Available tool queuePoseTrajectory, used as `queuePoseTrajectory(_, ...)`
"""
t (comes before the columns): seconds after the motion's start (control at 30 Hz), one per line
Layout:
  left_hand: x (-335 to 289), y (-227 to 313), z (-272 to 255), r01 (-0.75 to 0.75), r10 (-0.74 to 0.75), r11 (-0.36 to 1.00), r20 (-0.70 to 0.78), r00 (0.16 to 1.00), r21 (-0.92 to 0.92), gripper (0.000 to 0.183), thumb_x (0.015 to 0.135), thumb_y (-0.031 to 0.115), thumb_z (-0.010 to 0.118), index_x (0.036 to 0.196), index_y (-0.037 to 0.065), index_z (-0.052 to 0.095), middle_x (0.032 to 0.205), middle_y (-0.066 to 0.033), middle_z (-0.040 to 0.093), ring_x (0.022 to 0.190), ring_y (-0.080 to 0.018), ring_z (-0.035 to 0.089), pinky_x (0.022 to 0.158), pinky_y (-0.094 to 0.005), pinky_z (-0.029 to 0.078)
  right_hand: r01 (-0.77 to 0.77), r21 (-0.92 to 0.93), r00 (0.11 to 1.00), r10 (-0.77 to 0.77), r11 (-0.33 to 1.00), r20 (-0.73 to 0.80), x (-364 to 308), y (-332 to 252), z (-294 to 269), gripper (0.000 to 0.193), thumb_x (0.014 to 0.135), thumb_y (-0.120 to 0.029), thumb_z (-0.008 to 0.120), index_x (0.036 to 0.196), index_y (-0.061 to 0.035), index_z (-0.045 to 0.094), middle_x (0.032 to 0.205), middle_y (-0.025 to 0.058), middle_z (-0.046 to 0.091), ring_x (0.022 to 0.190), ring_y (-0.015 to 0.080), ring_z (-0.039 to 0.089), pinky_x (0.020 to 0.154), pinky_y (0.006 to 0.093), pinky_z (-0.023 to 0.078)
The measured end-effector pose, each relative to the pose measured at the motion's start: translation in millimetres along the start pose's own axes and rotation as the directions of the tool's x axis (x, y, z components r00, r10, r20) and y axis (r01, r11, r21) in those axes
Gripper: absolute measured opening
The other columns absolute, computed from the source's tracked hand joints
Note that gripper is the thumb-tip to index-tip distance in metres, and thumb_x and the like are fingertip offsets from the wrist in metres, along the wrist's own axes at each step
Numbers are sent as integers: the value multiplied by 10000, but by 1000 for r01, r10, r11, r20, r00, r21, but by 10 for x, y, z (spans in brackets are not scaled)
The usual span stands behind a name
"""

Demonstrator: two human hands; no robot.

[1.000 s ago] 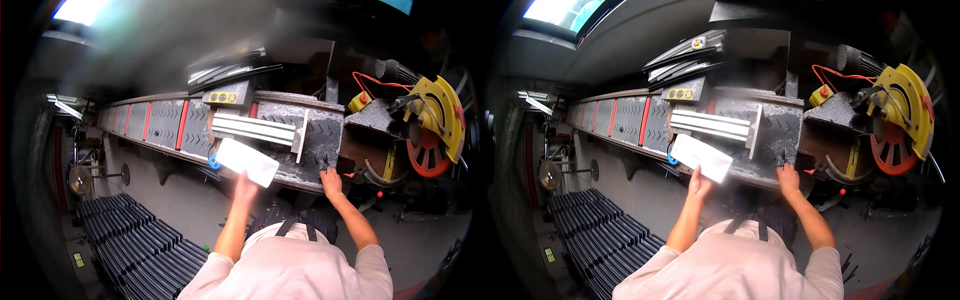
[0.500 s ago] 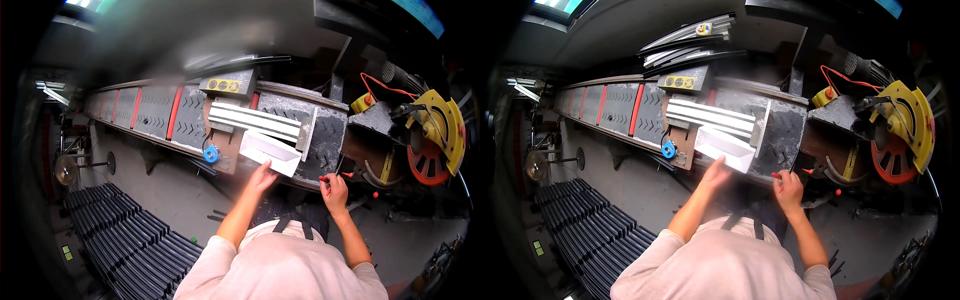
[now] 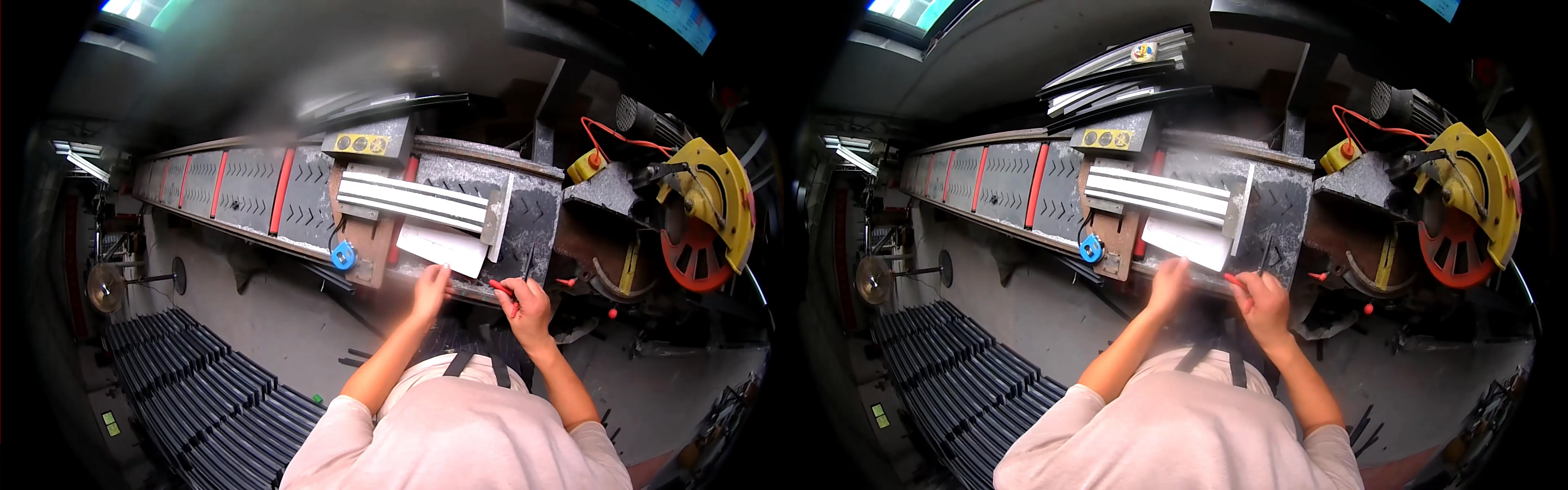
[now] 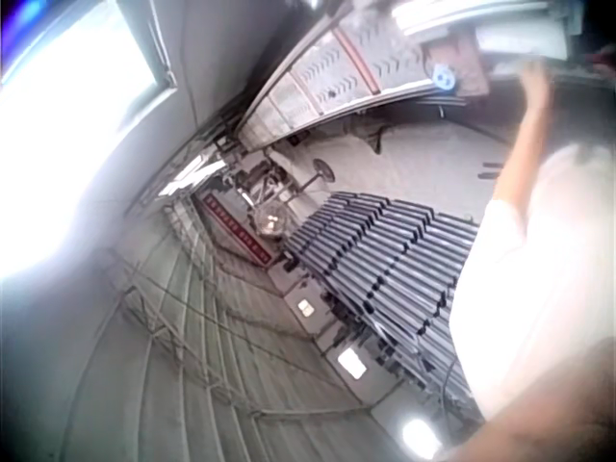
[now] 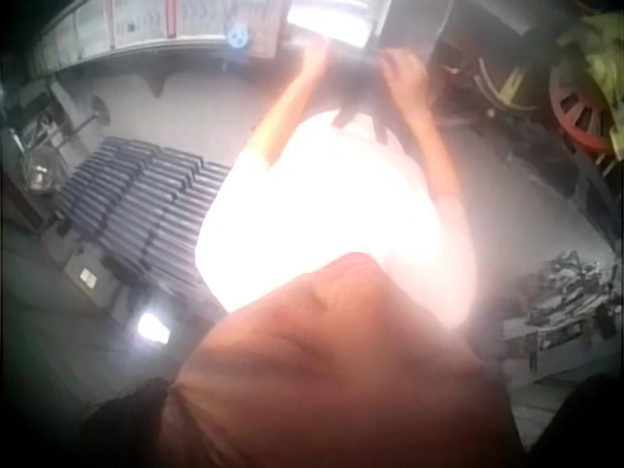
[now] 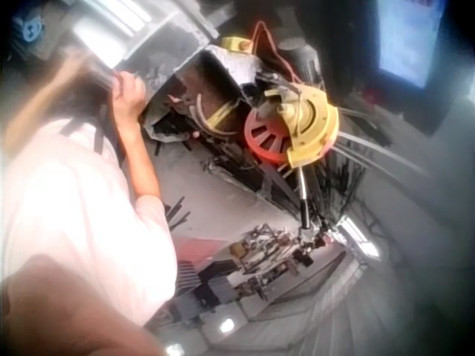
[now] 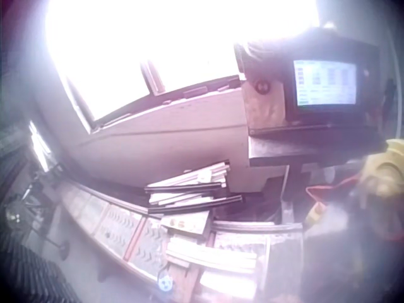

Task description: The person moves metal profiles from a machine workbench onto the floor, writes measurements on a paper box with a marker, and inputs values into the machine's touchscreen.

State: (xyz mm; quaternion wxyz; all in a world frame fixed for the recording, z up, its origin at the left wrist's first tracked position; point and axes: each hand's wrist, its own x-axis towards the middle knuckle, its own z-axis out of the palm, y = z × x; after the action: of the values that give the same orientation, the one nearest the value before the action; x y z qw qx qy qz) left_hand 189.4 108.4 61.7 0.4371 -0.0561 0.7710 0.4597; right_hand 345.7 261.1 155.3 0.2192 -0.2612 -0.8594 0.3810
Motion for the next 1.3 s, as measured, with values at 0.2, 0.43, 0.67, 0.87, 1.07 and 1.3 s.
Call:
queuePoseTrajectory(0.2,-724,706,155,-218,257,966,403,878,-142,329,1033,357,536,1083,43,622,804,-4,626,651,-43,544,542,-187,411,22,140,997,-32,990,67,55,-232,83,164,810,-90,755,958,-101,685,746,102,585,661,297,577,589,391,464)
queuePoseTrajectory(0.43,-592,638,-6,3,120,917,284,951,-399,338,1032,401,530,928,91,618,730,43,539,586,-35,448,531,-176,362,-277,493,956,185,825,227,60,-339,-335,254,935,-105,517,1121,-5,657,792,82,620,721,147,614,669,278,479)
queuePoseTrajectory(0.67,-683,717,-31,-67,177,947,338,925,-313,330,1032,392,532,913,97,620,725,49,532,589,-29,440,529,-176,349,-425,523,905,336,739,261,61,-437,-266,89,953,-96,534,906,-24,556,714,19,608,658,74,582,604,232,470)
queuePoseTrajectory(0.87,-786,449,43,-36,157,958,414,897,-286,334,1043,388,508,888,106,598,683,59,493,556,-24,409,495,-189,321,-483,592,875,360,645,322,-82,-382,-29,191,986,-229,538,887,-66,535,677,-12,573,532,18,457,468,183,364)
queuePoseTrajectory(1.07,-415,117,-102,40,47,982,446,894,-184,358,1031,395,524,1018,47,606,865,-61,662,714,-124,640,597,-238,498,-691,596,720,460,409,519,-303,-37,244,130,974,-190,581,968,-62,598,736,7,604,566,33,506,509,182,414)
queuePoseTrajectory(1.3,1057,-208,-431,52,-101,966,-189,977,-251,407,931,365,675,998,-28,595,934,-98,620,733,-162,593,557,-308,485,-294,2,933,286,956,217,-307,561,508,147,821,-123,732,941,-50,690,971,99,645,877,254,609,765,371,509)
